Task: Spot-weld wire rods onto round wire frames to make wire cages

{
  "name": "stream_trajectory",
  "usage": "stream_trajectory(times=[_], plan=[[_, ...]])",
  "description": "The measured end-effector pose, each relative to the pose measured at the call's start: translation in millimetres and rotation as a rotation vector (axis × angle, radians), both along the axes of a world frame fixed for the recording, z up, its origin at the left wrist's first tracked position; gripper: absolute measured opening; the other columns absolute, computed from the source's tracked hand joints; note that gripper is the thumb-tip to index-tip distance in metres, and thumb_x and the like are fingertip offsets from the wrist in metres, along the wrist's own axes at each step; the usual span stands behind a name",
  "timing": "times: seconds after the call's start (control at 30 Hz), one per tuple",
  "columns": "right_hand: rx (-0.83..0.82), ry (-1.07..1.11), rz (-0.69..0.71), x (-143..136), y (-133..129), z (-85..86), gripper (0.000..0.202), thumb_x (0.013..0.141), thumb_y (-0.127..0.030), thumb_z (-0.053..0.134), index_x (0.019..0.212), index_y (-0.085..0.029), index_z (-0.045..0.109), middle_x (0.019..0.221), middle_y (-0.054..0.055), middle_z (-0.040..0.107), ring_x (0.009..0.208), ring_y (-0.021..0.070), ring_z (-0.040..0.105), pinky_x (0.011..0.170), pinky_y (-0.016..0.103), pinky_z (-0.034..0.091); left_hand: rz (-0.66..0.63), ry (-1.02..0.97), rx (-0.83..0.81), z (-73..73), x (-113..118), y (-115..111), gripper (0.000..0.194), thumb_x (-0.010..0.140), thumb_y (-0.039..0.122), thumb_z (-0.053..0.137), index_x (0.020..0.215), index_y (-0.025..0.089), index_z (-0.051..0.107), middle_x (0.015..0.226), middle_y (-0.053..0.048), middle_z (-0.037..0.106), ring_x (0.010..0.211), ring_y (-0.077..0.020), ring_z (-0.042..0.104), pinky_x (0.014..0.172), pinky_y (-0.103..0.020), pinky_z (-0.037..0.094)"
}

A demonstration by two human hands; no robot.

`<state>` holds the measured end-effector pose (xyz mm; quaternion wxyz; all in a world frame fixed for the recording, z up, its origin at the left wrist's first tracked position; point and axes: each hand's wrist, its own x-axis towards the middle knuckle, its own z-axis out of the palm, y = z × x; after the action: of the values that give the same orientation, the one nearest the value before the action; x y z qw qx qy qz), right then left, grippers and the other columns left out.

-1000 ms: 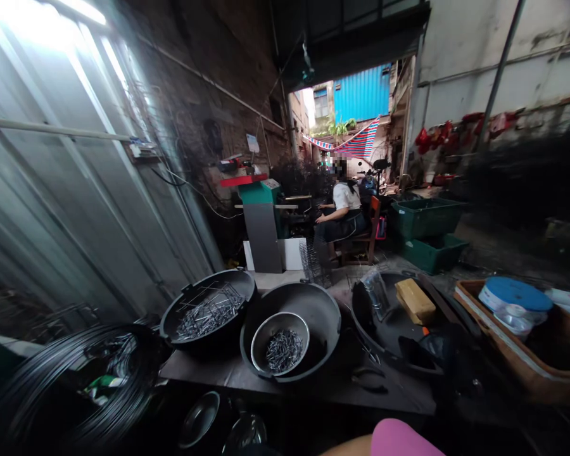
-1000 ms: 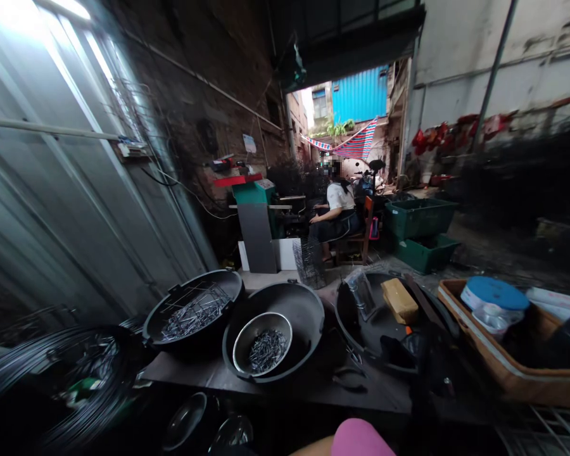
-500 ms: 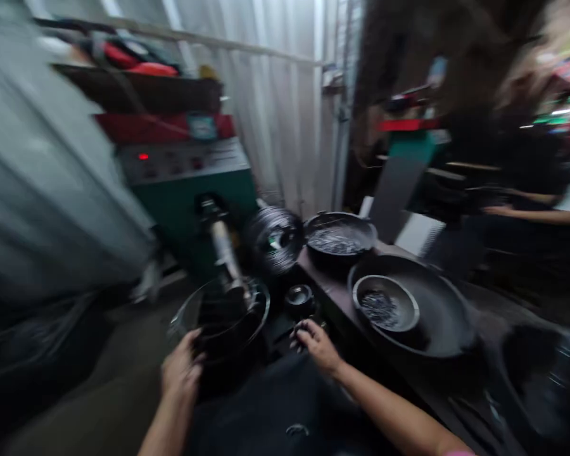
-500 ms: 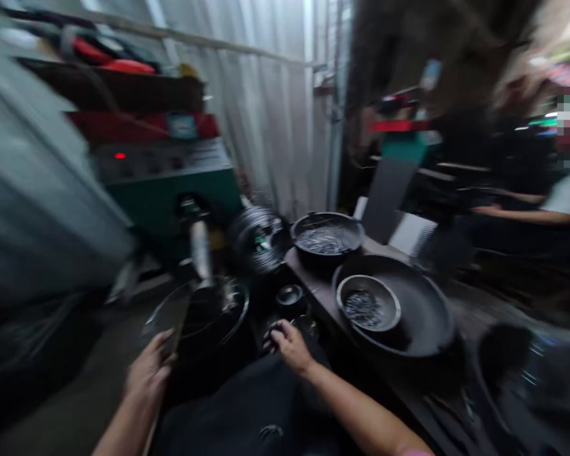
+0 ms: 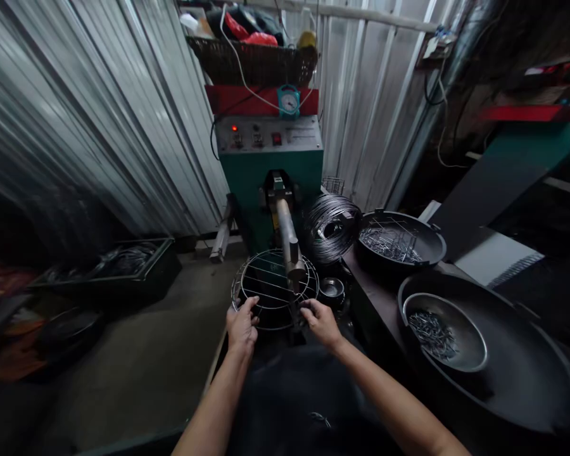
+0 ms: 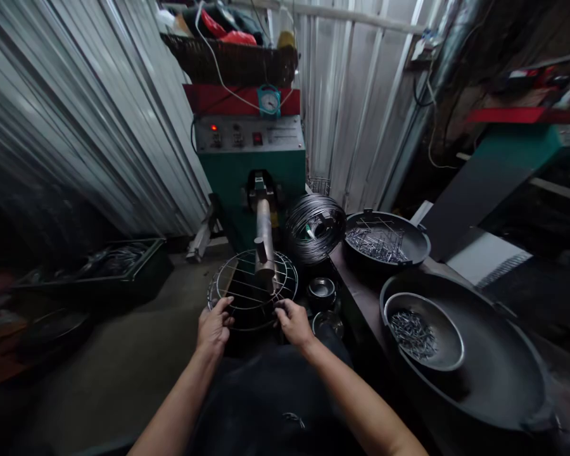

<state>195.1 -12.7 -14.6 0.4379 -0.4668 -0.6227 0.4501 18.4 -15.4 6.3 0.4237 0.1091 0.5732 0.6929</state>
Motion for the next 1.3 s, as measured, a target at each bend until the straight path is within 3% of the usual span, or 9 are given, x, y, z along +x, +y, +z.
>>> stream_trajectory(times=[0.2,0.6,0.9,1.07,1.3], plan=[[-0.061,0.107,0.026,0.1,6.5,1.2,0.017,0.076,-0.031,0.051,0.082,-0.017,0.057,0.067,0.000,0.062,0.049,0.0108,0.057,0.050,0.022,0.043,0.040,0.016,-0.047,-1.1,3.0,5.2,0.053,0.038,0.029,0.074,0.080,0.019,0.043,0.063,0.007,0.043,0.047,-0.0048,0.035,0.038,-0.018,0.028],[-0.089,0.125,0.022,-3.1,13.4,2.0,0.014,0.075,-0.029,0.051,0.080,-0.017,0.056,0.066,-0.001,0.061,0.046,0.0091,0.055,0.049,0.021,0.042,0.051,0.045,-0.103,-11.1,0.4,10.2,0.049,0.042,0.032,0.073,0.078,0.018,0.044,0.060,0.008,0.039,0.044,-0.0049,0.036,0.038,-0.019,0.029],[-0.127,0.168,0.012,-6.5,11.0,2.1,0.013,0.076,-0.030,0.052,0.077,-0.017,0.055,0.063,-0.002,0.061,0.043,0.0076,0.053,0.043,0.018,0.040,0.116,0.002,-0.173,-4.7,3.0,10.9,0.046,0.039,0.028,0.073,0.073,0.018,0.044,0.058,0.007,0.042,0.042,-0.0042,0.032,0.036,-0.019,0.025],[-0.136,0.182,-0.001,-4.8,14.6,2.4,0.014,0.075,-0.030,0.054,0.077,-0.017,0.056,0.063,-0.002,0.061,0.043,0.0085,0.054,0.042,0.019,0.042,0.131,0.002,-0.178,-4.3,5.0,10.3,0.044,0.036,0.029,0.073,0.069,0.017,0.046,0.064,0.004,0.044,0.048,-0.0066,0.039,0.036,-0.021,0.028],[-0.127,0.164,-0.008,-6.2,20.7,7.0,0.014,0.072,-0.029,0.056,0.076,-0.016,0.059,0.062,-0.001,0.062,0.043,0.0092,0.054,0.043,0.019,0.040,0.121,0.004,-0.197,-5.5,10.2,10.4,0.041,0.038,0.031,0.072,0.065,0.017,0.044,0.056,0.008,0.035,0.044,-0.0056,0.033,0.039,-0.022,0.027]])
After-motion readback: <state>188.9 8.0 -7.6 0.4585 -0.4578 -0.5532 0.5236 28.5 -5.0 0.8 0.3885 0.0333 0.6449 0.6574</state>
